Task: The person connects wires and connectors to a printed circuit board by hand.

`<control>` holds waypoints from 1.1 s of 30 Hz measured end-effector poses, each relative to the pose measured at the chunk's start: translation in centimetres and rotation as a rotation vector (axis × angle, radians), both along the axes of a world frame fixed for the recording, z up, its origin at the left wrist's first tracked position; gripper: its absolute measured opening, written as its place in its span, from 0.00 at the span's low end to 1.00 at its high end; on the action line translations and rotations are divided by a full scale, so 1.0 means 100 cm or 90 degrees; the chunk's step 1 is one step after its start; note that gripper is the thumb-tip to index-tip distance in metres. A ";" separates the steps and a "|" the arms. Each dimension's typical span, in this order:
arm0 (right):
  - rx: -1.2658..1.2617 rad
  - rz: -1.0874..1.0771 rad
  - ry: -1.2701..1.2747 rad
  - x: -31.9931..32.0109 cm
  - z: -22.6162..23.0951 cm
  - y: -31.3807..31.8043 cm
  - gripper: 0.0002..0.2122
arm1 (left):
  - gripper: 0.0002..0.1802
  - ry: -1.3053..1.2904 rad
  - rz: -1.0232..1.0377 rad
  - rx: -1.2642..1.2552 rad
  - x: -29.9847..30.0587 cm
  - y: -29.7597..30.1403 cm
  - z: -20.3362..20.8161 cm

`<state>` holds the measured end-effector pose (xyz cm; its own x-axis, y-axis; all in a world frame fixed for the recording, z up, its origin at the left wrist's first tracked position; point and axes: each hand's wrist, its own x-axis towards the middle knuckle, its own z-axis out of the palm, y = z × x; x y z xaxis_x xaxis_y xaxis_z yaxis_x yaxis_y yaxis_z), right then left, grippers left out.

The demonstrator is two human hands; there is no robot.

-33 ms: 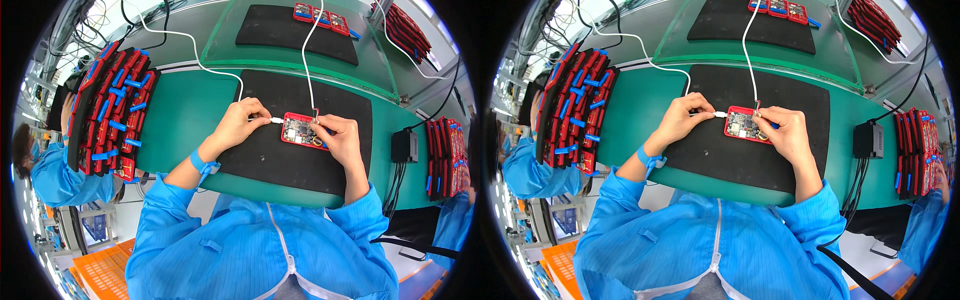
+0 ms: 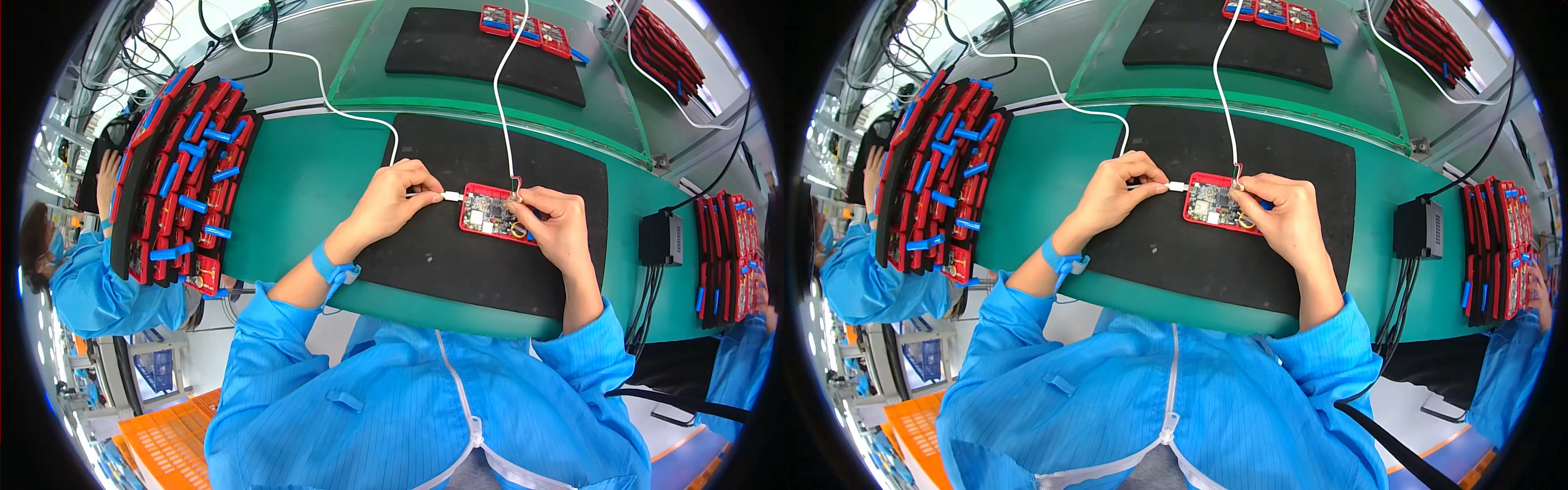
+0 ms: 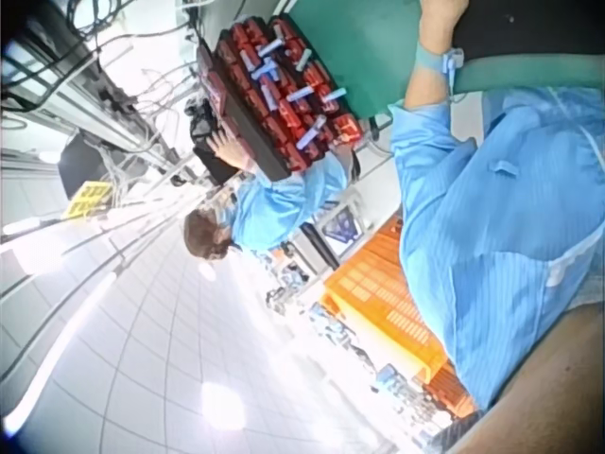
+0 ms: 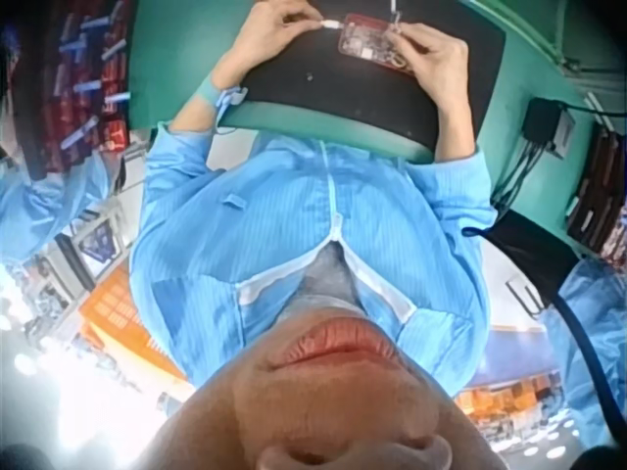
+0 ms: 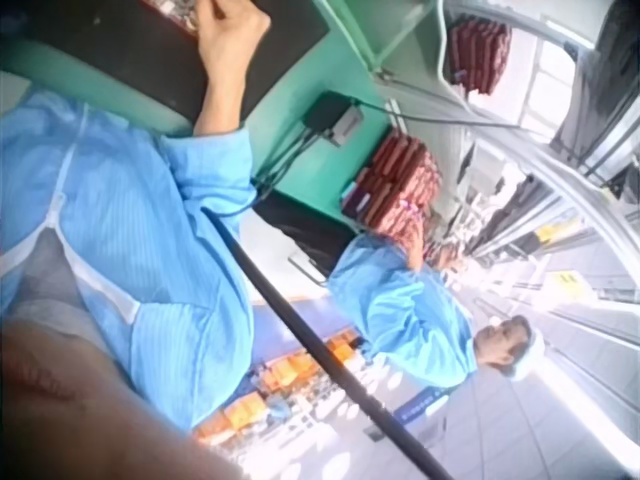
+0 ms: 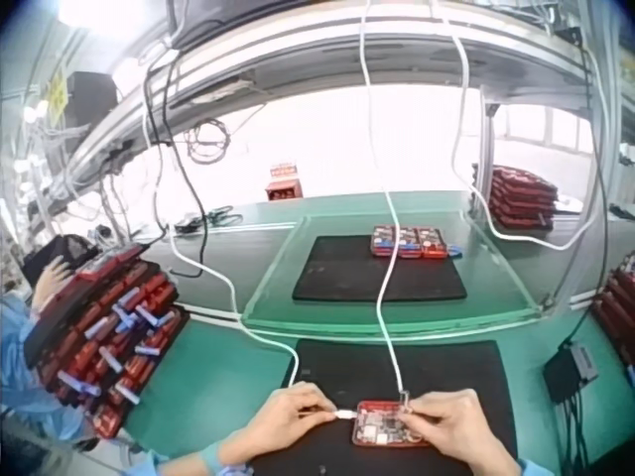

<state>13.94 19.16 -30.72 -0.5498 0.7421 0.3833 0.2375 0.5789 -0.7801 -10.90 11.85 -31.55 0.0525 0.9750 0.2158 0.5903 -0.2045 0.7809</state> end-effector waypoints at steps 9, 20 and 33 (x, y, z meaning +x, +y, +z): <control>-0.013 0.001 0.000 -0.001 0.003 -0.002 0.06 | 0.04 0.023 0.015 -0.008 0.003 -0.004 -0.005; -0.028 0.007 0.003 0.001 0.003 0.000 0.06 | 0.07 0.104 -0.004 0.065 0.005 0.002 -0.004; -0.024 0.016 -0.003 0.005 -0.001 -0.006 0.06 | 0.05 0.065 -0.047 0.056 0.009 0.000 -0.005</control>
<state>14.45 18.59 -30.80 -0.5705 0.7418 0.3527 0.2270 0.5551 -0.8002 -9.97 11.83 -32.01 0.1484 0.9454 0.2901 0.6462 -0.3148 0.6952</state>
